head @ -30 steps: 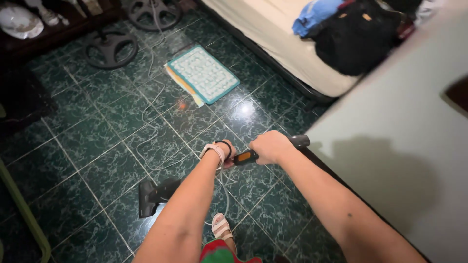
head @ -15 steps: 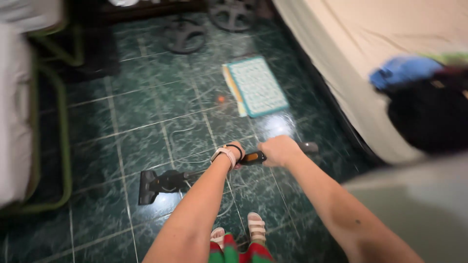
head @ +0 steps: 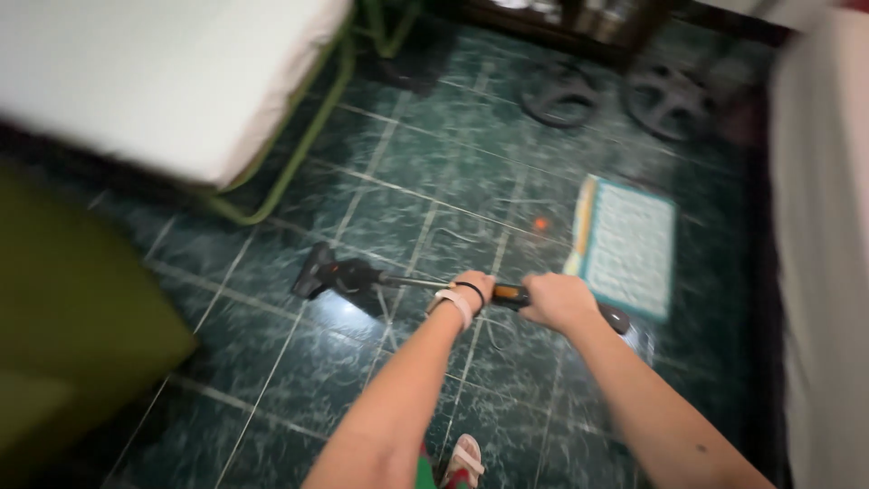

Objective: Vacuuming the floor and then folding a portable guest bed to tidy the room.

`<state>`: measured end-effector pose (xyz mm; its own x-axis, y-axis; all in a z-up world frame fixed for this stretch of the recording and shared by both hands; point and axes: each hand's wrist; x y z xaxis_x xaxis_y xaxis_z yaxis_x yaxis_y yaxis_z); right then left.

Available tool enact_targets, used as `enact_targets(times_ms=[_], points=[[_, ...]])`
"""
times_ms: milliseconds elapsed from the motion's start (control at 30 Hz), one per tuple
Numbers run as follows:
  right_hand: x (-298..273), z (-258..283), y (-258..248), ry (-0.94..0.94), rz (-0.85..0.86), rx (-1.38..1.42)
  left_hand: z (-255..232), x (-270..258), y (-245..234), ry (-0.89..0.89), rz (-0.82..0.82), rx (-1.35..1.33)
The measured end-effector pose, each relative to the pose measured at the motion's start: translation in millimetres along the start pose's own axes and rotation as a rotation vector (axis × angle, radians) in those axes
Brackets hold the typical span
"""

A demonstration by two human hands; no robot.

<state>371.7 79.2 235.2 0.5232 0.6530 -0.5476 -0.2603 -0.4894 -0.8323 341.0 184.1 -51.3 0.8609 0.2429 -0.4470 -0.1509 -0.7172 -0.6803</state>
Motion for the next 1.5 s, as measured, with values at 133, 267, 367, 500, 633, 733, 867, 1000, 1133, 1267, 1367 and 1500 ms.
enact_targets(times_ms=[133, 267, 367, 500, 633, 733, 867, 1000, 1133, 1267, 1367, 1500], points=[[30.0, 27.2, -12.0, -0.057, 0.005, -0.011, 27.6, -14.6, -31.4, -0.027, -0.046, 0.042], [64.8, 72.6, -10.8, -0.094, 0.018, -0.001, 72.3, -40.5, -67.6, -0.133, -0.060, -0.007], [82.9, 119.4, -15.5, -0.103, 0.048, 0.011, 126.6, -42.8, -64.0, -0.134, -0.104, 0.045], [111.2, 182.6, -21.0, -0.115, 0.082, 0.057, 174.0, -87.0, -106.7, -0.284, -0.306, -0.168], [145.5, 237.8, 6.2, -0.186, 0.093, 0.089, 231.2, -113.5, -140.3, -0.455, -0.465, -0.350], [156.4, 276.6, 19.6, -0.275, 0.126, 0.184, 277.6, -121.8, -143.4, -0.500, -0.674, -0.354], [154.9, 323.5, 18.3, -0.245, 0.262, 0.311, 317.5, -149.9, -147.5, -0.561, -0.832, -0.396], [178.6, 351.8, 38.5, -0.194, 0.195, 0.294, 345.5, -170.7, -148.6, -0.665, -0.761, -0.428], [196.1, 377.3, 42.8, -0.180, 0.196, 0.272, 346.5, -205.9, -184.1, -0.758, -0.707, -0.502], [217.2, 410.0, 36.2, -0.176, 0.185, 0.275, 369.5, -222.7, -198.8, -0.785, -0.677, -0.651], [233.3, 432.6, 25.5, -0.170, 0.180, 0.251, 397.1, -219.4, -194.0, -0.724, -0.752, -0.655], [267.6, 448.6, 16.9, -0.158, 0.168, 0.232, 421.4, -224.2, -217.2, -0.634, -0.798, -0.640]])
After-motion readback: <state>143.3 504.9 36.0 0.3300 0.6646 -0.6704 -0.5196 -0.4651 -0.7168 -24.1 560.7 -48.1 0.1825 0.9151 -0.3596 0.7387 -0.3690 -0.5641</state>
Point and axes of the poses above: each hand's wrist, its own x-axis towards the middle knuckle, its own y-axis out of the palm, z = x × y
